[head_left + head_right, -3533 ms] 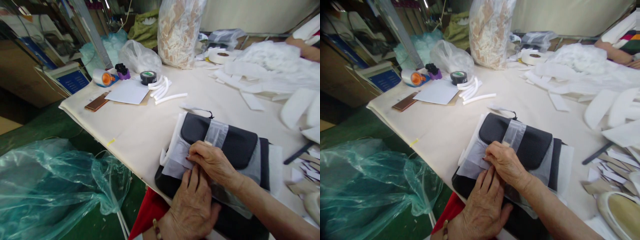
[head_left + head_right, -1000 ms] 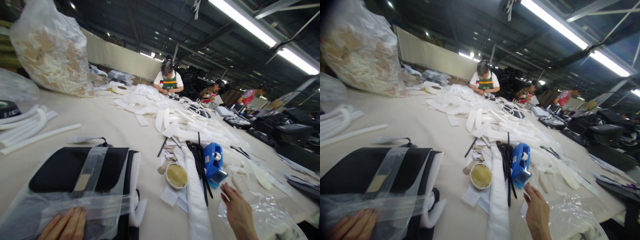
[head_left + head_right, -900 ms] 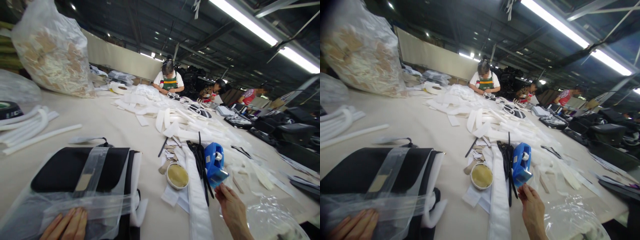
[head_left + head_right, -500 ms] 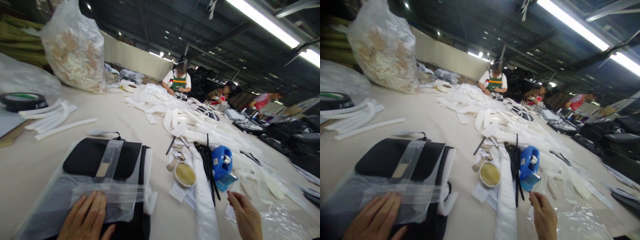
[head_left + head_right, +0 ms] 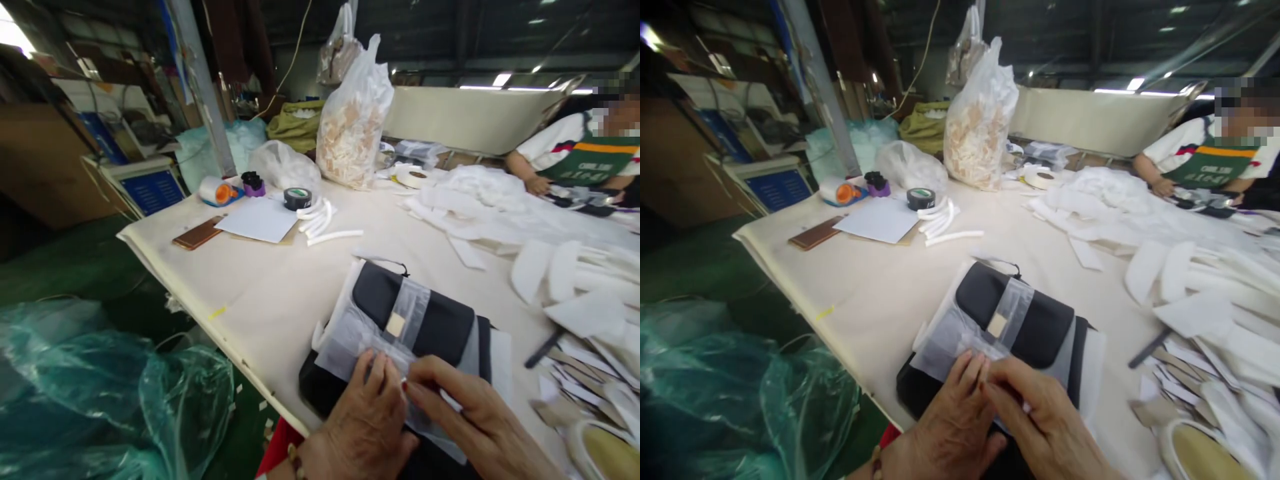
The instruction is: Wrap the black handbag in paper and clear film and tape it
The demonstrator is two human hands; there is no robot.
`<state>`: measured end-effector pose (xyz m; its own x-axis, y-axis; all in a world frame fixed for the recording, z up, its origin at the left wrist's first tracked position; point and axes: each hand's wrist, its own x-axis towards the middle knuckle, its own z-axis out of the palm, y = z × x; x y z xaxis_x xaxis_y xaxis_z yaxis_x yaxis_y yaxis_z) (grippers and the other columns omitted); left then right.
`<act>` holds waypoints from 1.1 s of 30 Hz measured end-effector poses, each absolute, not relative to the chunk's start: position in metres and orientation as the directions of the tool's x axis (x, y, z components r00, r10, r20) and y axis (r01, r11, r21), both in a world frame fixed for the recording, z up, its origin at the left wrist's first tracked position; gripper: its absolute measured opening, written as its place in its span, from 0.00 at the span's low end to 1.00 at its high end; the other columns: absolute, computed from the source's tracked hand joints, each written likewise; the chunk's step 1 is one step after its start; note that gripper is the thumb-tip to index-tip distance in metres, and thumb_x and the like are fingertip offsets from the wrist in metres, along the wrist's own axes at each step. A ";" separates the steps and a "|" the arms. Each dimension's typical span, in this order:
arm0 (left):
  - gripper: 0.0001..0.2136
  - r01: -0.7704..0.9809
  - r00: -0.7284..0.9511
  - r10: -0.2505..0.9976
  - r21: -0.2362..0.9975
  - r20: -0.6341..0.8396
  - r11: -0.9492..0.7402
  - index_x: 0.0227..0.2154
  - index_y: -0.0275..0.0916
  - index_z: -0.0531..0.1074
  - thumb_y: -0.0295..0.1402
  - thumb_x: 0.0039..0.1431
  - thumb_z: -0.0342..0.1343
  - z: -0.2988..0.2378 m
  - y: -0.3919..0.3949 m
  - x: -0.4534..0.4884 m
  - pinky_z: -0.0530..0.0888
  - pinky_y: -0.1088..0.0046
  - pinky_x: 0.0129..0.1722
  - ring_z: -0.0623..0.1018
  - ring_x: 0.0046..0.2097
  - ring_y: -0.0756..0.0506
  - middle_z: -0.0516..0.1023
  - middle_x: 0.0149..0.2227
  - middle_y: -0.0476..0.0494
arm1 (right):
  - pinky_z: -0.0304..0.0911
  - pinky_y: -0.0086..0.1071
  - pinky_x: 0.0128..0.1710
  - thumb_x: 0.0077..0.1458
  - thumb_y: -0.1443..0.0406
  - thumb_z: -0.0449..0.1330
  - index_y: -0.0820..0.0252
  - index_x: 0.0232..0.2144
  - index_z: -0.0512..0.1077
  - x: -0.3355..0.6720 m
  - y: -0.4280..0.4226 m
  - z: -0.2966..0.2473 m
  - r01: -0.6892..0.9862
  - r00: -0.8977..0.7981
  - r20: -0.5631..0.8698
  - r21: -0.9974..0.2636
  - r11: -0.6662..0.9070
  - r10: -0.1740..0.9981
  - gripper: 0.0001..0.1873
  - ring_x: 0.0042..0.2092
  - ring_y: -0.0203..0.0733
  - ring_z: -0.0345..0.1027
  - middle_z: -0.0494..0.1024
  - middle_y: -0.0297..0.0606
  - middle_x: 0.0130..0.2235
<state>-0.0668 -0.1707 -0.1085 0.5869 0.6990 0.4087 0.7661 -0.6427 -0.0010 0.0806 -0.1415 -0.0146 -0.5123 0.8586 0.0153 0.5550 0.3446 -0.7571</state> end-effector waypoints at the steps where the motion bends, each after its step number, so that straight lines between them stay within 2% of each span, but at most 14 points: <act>1: 0.25 0.762 0.589 0.702 0.014 0.400 -0.648 0.51 0.29 0.62 0.45 0.60 0.41 -0.108 -0.170 -0.066 0.52 0.54 0.57 0.57 0.58 0.34 0.63 0.54 0.32 | 0.60 0.23 0.27 0.57 0.60 0.49 0.56 0.26 0.69 0.068 -0.133 -0.015 0.549 -0.530 -0.028 -0.773 0.318 0.848 0.13 0.27 0.34 0.65 0.71 0.30 0.24; 4: 0.25 0.754 0.597 0.697 0.019 0.398 -0.657 0.52 0.32 0.62 0.45 0.60 0.41 -0.107 -0.167 -0.066 0.53 0.52 0.55 0.56 0.59 0.32 0.61 0.56 0.33 | 0.60 0.26 0.28 0.57 0.59 0.48 0.58 0.25 0.67 0.045 -0.113 -0.031 0.599 -0.501 -0.119 -0.763 0.244 0.857 0.14 0.28 0.35 0.64 0.70 0.30 0.24; 9: 0.27 0.765 0.563 0.658 -0.014 0.499 -0.644 0.56 0.30 0.57 0.44 0.59 0.41 -0.110 -0.162 -0.065 0.51 0.48 0.54 0.58 0.57 0.29 0.58 0.58 0.31 | 0.57 0.30 0.29 0.55 0.56 0.47 0.57 0.23 0.64 0.035 -0.104 -0.051 0.698 -0.405 -0.187 -0.695 0.171 0.895 0.15 0.27 0.37 0.62 0.68 0.31 0.23; 11: 0.26 0.763 0.554 0.659 0.007 0.509 -0.647 0.54 0.30 0.60 0.44 0.59 0.41 -0.110 -0.162 -0.065 0.49 0.48 0.54 0.58 0.57 0.29 0.61 0.56 0.31 | 0.57 0.30 0.28 0.53 0.55 0.49 0.57 0.22 0.64 0.034 -0.105 -0.048 0.674 -0.370 -0.213 -0.731 0.104 0.904 0.15 0.27 0.37 0.60 0.67 0.31 0.22; 15: 0.21 0.733 0.593 0.659 0.029 0.464 -0.680 0.43 0.31 0.69 0.43 0.59 0.42 -0.108 -0.162 -0.068 0.47 0.49 0.55 0.61 0.56 0.29 0.69 0.47 0.34 | 0.54 0.27 0.24 0.48 0.53 0.57 0.59 0.21 0.66 0.036 -0.104 -0.032 0.417 -0.377 -0.335 -0.894 -0.165 0.863 0.16 0.24 0.33 0.55 0.63 0.29 0.21; 20: 0.20 0.720 0.596 0.645 0.039 0.478 -0.693 0.42 0.31 0.69 0.42 0.60 0.42 -0.107 -0.163 -0.071 0.48 0.50 0.55 0.62 0.55 0.31 0.70 0.46 0.34 | 0.43 0.24 0.20 0.46 0.56 0.64 0.61 0.22 0.68 0.041 -0.098 -0.021 0.084 -0.427 -0.425 -0.897 -0.433 0.798 0.15 0.20 0.27 0.44 0.57 0.26 0.18; 27: 0.20 0.719 0.582 0.645 0.056 0.495 -0.693 0.43 0.30 0.68 0.42 0.60 0.42 -0.111 -0.163 -0.070 0.49 0.51 0.55 0.61 0.56 0.32 0.68 0.48 0.34 | 0.42 0.22 0.19 0.47 0.59 0.64 0.58 0.25 0.69 0.046 -0.099 -0.027 -0.116 -0.548 -0.455 -0.790 -0.602 0.702 0.10 0.21 0.27 0.44 0.54 0.26 0.19; 30: 0.22 0.730 0.596 0.640 0.006 0.485 -0.684 0.46 0.29 0.66 0.44 0.59 0.43 -0.118 -0.164 -0.069 0.51 0.51 0.55 0.60 0.56 0.32 0.64 0.53 0.30 | 0.44 0.21 0.19 0.48 0.58 0.63 0.56 0.26 0.69 0.045 -0.103 -0.019 -0.185 -0.622 -0.411 -0.750 -0.635 0.666 0.09 0.21 0.27 0.43 0.52 0.26 0.18; 33: 0.24 0.732 0.619 0.609 -0.082 0.497 -0.677 0.49 0.30 0.63 0.46 0.59 0.44 -0.131 -0.163 -0.064 0.55 0.51 0.54 0.62 0.55 0.34 0.63 0.54 0.30 | 0.45 0.21 0.18 0.49 0.56 0.62 0.54 0.25 0.68 0.043 -0.110 -0.008 -0.227 -0.684 -0.318 -0.762 -0.606 0.657 0.10 0.19 0.27 0.39 0.50 0.25 0.18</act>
